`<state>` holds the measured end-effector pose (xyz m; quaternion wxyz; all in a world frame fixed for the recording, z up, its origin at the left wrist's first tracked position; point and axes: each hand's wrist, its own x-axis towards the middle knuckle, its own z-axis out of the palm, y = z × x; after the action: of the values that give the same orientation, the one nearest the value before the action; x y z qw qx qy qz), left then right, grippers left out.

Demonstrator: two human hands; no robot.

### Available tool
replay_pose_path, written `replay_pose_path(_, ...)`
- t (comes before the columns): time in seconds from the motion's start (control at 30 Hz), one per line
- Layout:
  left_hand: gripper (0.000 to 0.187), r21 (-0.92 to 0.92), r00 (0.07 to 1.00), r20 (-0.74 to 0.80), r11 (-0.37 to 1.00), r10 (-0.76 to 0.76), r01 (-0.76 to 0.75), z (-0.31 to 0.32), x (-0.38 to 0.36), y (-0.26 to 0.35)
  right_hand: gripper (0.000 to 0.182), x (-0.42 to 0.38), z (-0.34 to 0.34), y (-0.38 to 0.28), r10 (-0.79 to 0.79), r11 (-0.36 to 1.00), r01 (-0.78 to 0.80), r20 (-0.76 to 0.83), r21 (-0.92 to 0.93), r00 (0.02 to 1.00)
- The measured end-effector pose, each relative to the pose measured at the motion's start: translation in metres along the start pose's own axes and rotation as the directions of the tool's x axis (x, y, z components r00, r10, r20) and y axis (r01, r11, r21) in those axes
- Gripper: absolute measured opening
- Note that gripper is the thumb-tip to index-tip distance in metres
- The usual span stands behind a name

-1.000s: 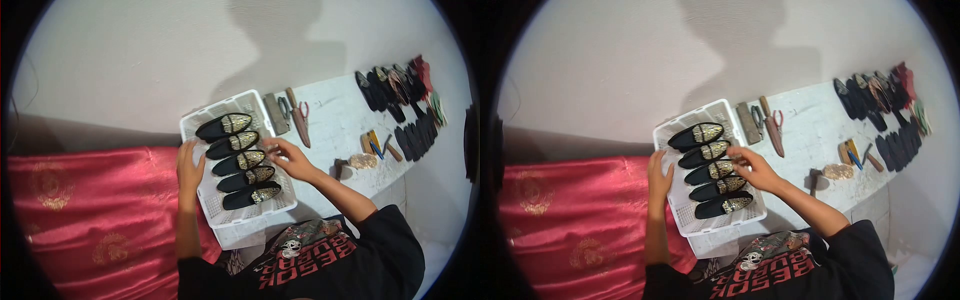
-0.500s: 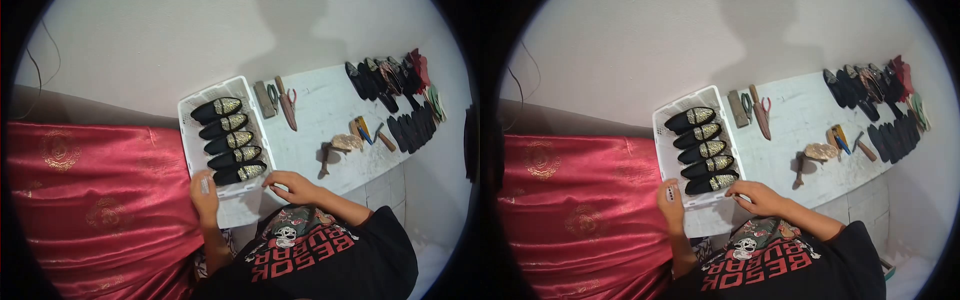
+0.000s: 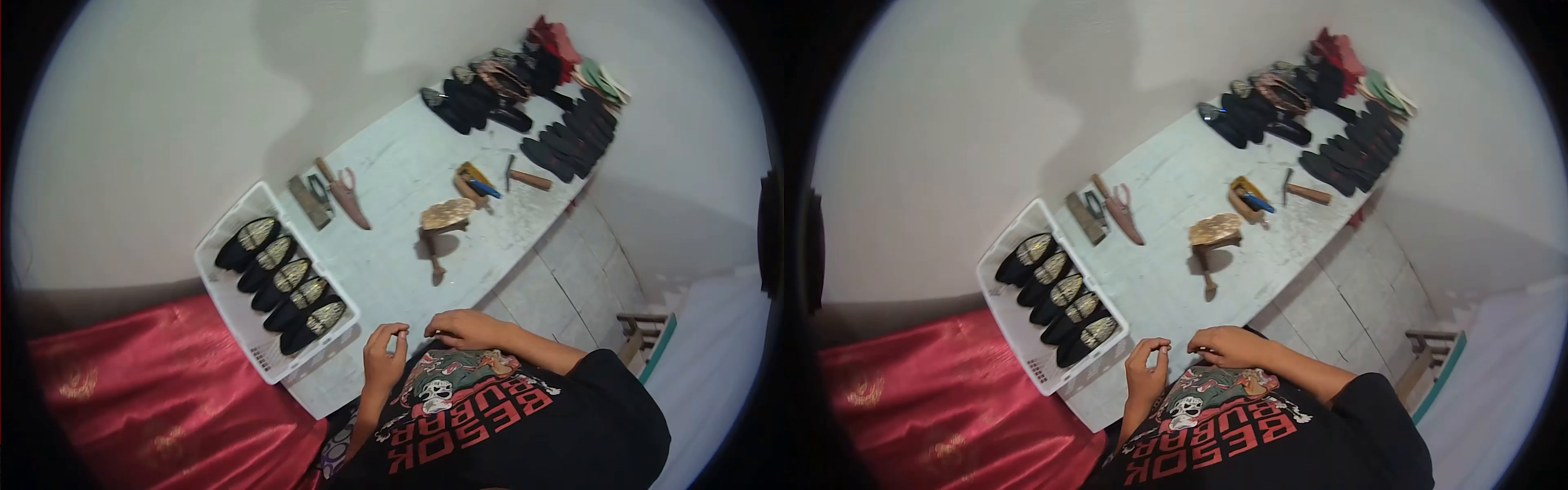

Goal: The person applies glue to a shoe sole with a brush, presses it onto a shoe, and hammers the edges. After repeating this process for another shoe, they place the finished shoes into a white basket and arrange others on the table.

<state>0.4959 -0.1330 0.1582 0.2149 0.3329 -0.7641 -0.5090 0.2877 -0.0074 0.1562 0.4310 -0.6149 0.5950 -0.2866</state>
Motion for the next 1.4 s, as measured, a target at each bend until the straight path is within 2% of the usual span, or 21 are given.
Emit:
replay_pose_path(0.13,0.009,0.051,0.975,0.159,0.984,0.158,-0.168,0.026,0.030,0.013,0.022,-0.027,-0.012,0.004,0.050,0.997,-0.058,-0.134,-0.055,0.990)
replay_pose_path(0.23,0.010,0.140,0.962,0.150,0.959,0.227,-0.248,0.027,0.061,0.014,0.022,-0.052,-0.029,0.009,0.092,0.992,-0.107,-0.207,-0.062,0.974)
replay_pose_path(0.43,0.008,0.132,0.990,-0.041,0.983,0.132,-0.126,0.052,0.088,0.035,0.023,-0.096,-0.060,0.052,0.047,0.997,-0.061,-0.288,-0.040,0.957)
replay_pose_path(0.57,0.011,0.237,0.976,0.047,0.946,0.214,-0.219,0.110,0.074,0.038,0.024,-0.123,-0.089,0.093,0.033,0.999,-0.026,-0.230,0.033,0.973)
replay_pose_path(0.63,0.011,0.253,0.985,0.060,0.953,0.159,-0.169,0.148,0.066,0.051,0.027,-0.137,-0.118,0.117,0.036,0.999,-0.030,-0.173,0.035,0.984)
replay_pose_path(0.7,0.010,0.224,0.996,0.040,0.971,0.075,-0.082,0.189,0.062,0.053,0.028,-0.146,-0.156,0.153,-0.019,0.999,0.011,-0.172,-0.046,0.985)
replay_pose_path(0.73,0.010,0.160,0.998,-0.003,0.986,0.055,-0.054,0.209,0.065,0.062,0.028,-0.152,-0.169,0.170,-0.033,0.997,0.020,-0.177,-0.071,0.984)
replay_pose_path(0.83,0.012,0.245,0.992,0.039,0.962,0.118,-0.124,0.244,0.076,0.093,0.026,-0.167,-0.199,0.196,0.001,0.982,-0.019,-0.097,-0.189,0.995)
replay_pose_path(0.87,0.012,0.253,0.994,0.029,0.962,0.102,-0.106,0.250,0.077,0.095,0.023,-0.169,-0.213,0.199,-0.027,0.973,0.006,-0.086,-0.229,0.996)
replay_pose_path(0.97,0.013,0.192,0.999,-0.042,0.981,0.012,-0.004,0.270,0.075,0.075,0.021,-0.175,-0.237,0.202,-0.060,0.987,0.043,-0.106,-0.154,0.993)
replay_pose_path(1.03,0.012,0.226,0.997,-0.039,0.971,-0.073,0.080,0.273,0.071,0.062,0.022,-0.179,-0.231,0.223,-0.003,0.986,-0.008,-0.064,-0.166,0.998)
replay_pose_path(1.17,0.013,0.234,0.988,-0.046,0.960,-0.149,0.156,0.268,0.051,0.039,0.023,-0.171,-0.208,0.247,0.073,0.979,-0.068,0.023,-0.190,0.997)
replay_pose_path(1.27,0.013,0.158,0.982,-0.006,0.970,-0.187,0.186,0.268,0.050,0.026,0.025,-0.176,-0.195,0.224,0.111,0.992,-0.110,0.007,-0.067,0.994)
replay_pose_path(1.37,0.014,0.138,0.981,0.107,0.980,-0.160,0.145,0.279,0.069,-0.004,0.024,-0.187,-0.184,0.216,0.131,0.991,-0.130,-0.061,0.013,0.990)
replay_pose_path(1.4,0.016,0.158,0.982,0.142,0.982,-0.123,0.100,0.285,0.081,-0.011,0.026,-0.193,-0.189,0.207,0.183,0.983,-0.182,-0.064,0.021,0.981)
